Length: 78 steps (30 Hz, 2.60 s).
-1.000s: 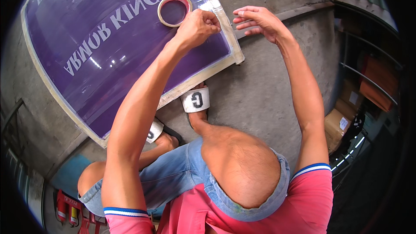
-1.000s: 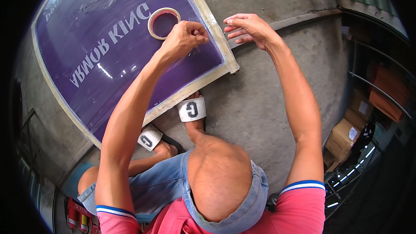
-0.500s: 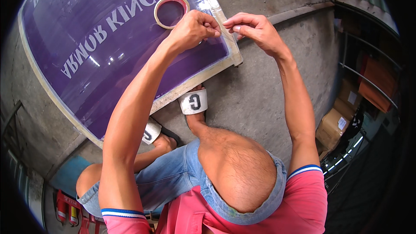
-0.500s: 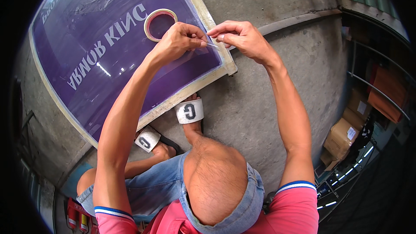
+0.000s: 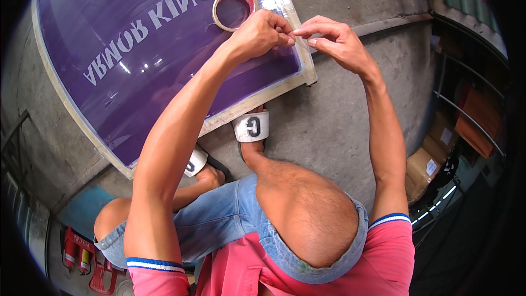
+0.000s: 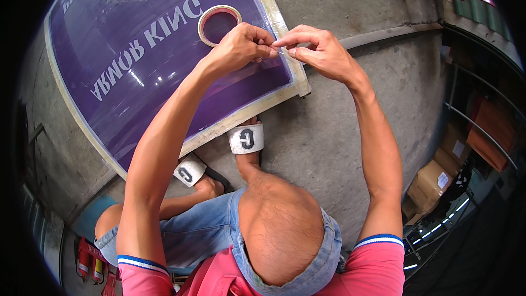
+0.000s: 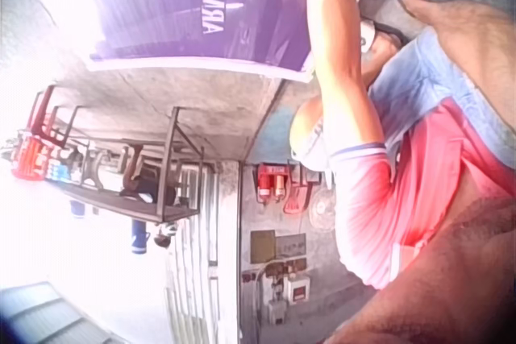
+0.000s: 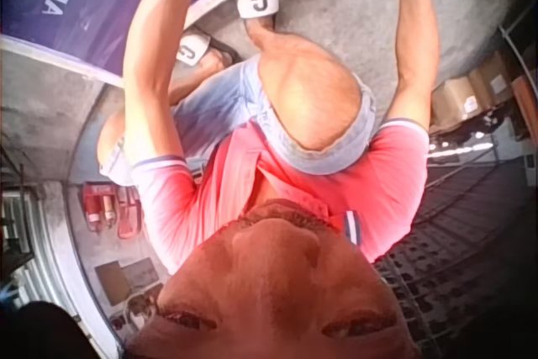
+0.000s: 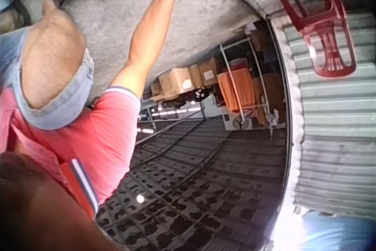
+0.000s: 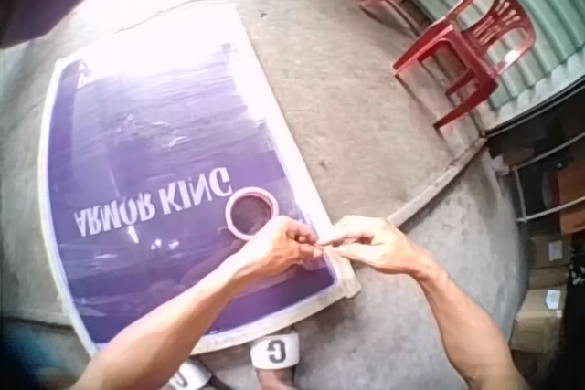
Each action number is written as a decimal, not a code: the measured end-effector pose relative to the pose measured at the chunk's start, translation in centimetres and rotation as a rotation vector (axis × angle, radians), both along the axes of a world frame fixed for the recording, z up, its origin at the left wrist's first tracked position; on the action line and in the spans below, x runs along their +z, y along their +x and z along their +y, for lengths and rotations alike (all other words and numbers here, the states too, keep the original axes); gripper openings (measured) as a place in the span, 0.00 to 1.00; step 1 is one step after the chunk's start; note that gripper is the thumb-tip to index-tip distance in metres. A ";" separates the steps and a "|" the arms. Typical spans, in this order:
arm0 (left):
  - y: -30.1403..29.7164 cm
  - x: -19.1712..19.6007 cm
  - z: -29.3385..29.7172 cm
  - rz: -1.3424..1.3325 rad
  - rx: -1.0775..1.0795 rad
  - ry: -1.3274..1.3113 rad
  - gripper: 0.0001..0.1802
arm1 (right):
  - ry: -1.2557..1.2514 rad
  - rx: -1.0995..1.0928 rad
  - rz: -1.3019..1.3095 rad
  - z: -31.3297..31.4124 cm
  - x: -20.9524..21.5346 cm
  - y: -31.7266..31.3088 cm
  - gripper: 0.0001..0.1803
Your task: The person applies clear adhesive tape to the edges of a purple rectangular board labeled 'ARMOR KING PRO WRESTLING'. They repeatedly tear strips of tape and press them along the perimeter, smoothing the surface to secure the film.
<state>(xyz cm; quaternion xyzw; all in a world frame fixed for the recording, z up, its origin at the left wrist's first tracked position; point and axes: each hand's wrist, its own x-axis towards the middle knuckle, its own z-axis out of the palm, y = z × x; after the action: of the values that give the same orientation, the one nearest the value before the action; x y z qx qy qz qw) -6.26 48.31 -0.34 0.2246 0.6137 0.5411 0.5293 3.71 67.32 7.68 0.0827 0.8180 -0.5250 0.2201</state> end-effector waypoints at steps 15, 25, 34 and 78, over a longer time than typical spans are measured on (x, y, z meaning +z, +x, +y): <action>-0.2 -0.5 0.0 -0.040 -0.025 0.050 0.12 | 0.227 0.144 0.155 -0.3 0.1 -1.0 0.16; -0.3 -0.4 0.2 -0.072 -0.048 0.040 0.14 | 0.222 0.130 0.137 0.4 -0.3 -1.1 0.15; -0.2 -1.0 0.2 -0.099 -0.047 0.068 0.14 | -0.087 -0.096 -0.089 1.4 -0.6 -1.1 0.15; -1.4 -0.9 -0.2 -0.279 -0.032 0.202 0.11 | -0.670 -0.432 0.002 0.1 -5.5 0.6 0.17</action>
<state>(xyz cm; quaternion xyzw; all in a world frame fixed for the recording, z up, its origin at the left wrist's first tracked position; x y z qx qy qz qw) -7.70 48.15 -1.25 0.2091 0.4732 0.6172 0.5927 4.35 67.39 2.20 0.1758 0.5656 -0.7969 0.1184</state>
